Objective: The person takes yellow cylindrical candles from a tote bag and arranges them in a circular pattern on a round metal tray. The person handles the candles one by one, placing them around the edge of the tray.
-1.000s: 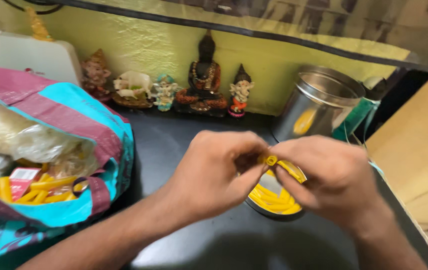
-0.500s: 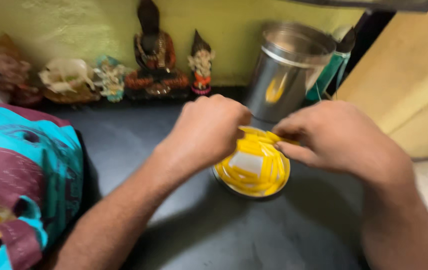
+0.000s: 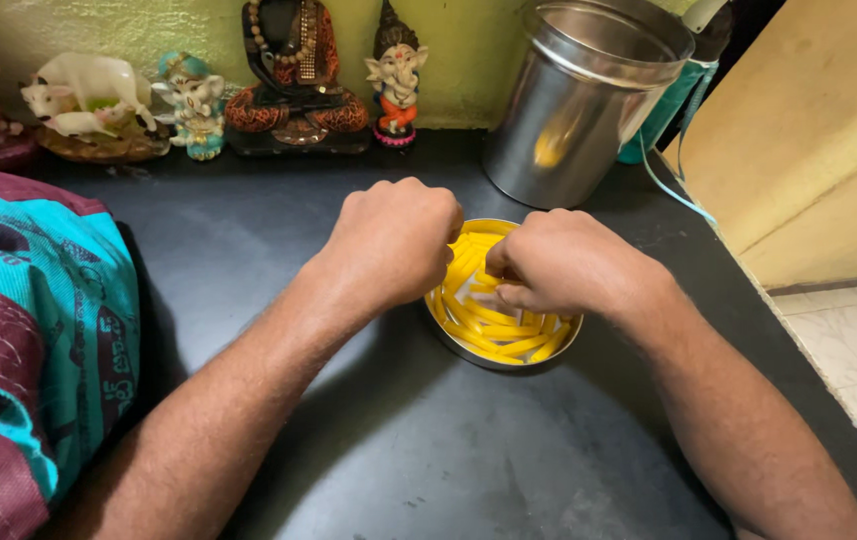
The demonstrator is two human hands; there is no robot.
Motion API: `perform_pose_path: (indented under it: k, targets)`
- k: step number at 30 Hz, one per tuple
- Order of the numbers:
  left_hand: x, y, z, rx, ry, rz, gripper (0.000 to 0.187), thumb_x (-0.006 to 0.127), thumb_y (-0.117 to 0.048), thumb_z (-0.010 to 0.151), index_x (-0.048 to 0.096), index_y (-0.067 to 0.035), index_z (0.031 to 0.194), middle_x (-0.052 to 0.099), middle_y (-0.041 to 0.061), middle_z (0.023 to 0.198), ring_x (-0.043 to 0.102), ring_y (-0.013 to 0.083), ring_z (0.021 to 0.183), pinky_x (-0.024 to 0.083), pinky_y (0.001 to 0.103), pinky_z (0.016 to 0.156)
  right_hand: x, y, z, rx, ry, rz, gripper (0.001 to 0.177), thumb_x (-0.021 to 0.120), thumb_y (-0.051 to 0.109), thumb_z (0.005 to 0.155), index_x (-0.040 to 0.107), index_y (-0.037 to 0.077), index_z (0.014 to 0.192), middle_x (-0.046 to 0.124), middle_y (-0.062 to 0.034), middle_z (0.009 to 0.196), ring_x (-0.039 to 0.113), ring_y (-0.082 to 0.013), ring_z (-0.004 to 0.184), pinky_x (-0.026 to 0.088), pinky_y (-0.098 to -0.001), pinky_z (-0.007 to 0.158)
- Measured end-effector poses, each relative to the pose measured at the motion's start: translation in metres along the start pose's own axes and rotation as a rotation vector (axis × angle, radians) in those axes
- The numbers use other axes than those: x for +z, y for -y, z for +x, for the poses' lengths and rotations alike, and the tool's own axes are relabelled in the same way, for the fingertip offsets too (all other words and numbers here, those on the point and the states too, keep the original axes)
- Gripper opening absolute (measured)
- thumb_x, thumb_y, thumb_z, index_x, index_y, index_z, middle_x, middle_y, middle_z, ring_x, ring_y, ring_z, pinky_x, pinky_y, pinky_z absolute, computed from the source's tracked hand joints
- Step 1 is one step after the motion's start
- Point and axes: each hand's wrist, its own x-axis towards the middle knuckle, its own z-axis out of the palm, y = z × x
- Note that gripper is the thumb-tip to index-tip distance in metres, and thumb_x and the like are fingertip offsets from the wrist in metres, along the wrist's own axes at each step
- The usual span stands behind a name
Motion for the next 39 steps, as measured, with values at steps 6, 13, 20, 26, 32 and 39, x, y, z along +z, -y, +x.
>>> perform_pose_path:
  k: [6, 13, 20, 26, 32, 39]
  targets:
    - [0.007, -0.002, 0.001, 0.029, 0.008, 0.038, 0.018, 0.074, -0.016, 0.078, 0.079, -0.012, 0.095, 0.074, 0.019, 0.094, 0.072, 0.0404, 0.09, 0.057, 0.053, 0.076, 0.012, -0.009, 0.006, -0.044, 0.016, 0.085, 0.029, 0.075, 0.032, 0.08, 0.078, 0.018, 0.105, 0.079, -0.005, 0.092, 0.075, -0.0276, 0.087, 0.058, -0.0412, 0.078]
    - [0.013, -0.009, -0.003, 0.132, 0.136, 0.043, 0.017, 0.073, -0.01, 0.075, 0.078, -0.011, 0.091, 0.074, 0.018, 0.095, 0.072, 0.0398, 0.091, 0.058, 0.052, 0.077, 0.014, -0.009, 0.006, -0.058, 0.028, 0.087, 0.03, 0.072, 0.027, 0.081, 0.077, 0.021, 0.109, 0.079, -0.0042, 0.095, 0.074, -0.0275, 0.088, 0.058, -0.0416, 0.079]
    - [0.018, -0.009, -0.004, 0.202, 0.162, 0.063, 0.015, 0.072, -0.006, 0.074, 0.075, -0.005, 0.089, 0.074, 0.019, 0.096, 0.072, 0.0404, 0.092, 0.058, 0.053, 0.077, 0.013, -0.011, 0.005, -0.082, 0.054, 0.122, 0.029, 0.071, 0.028, 0.08, 0.077, 0.019, 0.107, 0.079, -0.0049, 0.094, 0.075, -0.0274, 0.088, 0.058, -0.0412, 0.079]
    - [0.022, -0.006, -0.003, 0.194, 0.178, 0.085, 0.016, 0.073, -0.009, 0.075, 0.075, -0.004, 0.089, 0.073, 0.019, 0.098, 0.071, 0.0402, 0.094, 0.058, 0.052, 0.078, 0.015, -0.031, 0.003, -0.081, -0.123, 0.094, 0.035, 0.076, 0.032, 0.082, 0.077, 0.015, 0.112, 0.075, -0.0101, 0.102, 0.071, -0.0324, 0.095, 0.056, -0.0434, 0.083]
    - [0.024, -0.003, -0.002, 0.167, 0.171, 0.096, 0.014, 0.071, -0.011, 0.078, 0.076, -0.005, 0.09, 0.074, 0.018, 0.1, 0.072, 0.0395, 0.094, 0.058, 0.052, 0.079, 0.021, -0.027, 0.009, -0.231, -0.22, 0.054, 0.032, 0.079, 0.023, 0.074, 0.079, 0.018, 0.106, 0.07, -0.0078, 0.098, 0.068, -0.0317, 0.096, 0.055, -0.0449, 0.081]
    - [0.021, -0.003, -0.003, 0.188, 0.161, 0.087, 0.023, 0.068, -0.009, 0.079, 0.076, -0.012, 0.1, 0.074, 0.016, 0.1, 0.072, 0.0385, 0.093, 0.057, 0.052, 0.078, 0.025, -0.016, 0.013, -0.287, -0.328, -0.027, 0.028, 0.076, 0.015, 0.073, 0.076, 0.018, 0.101, 0.072, -0.0037, 0.095, 0.068, -0.0287, 0.096, 0.057, -0.0428, 0.074]
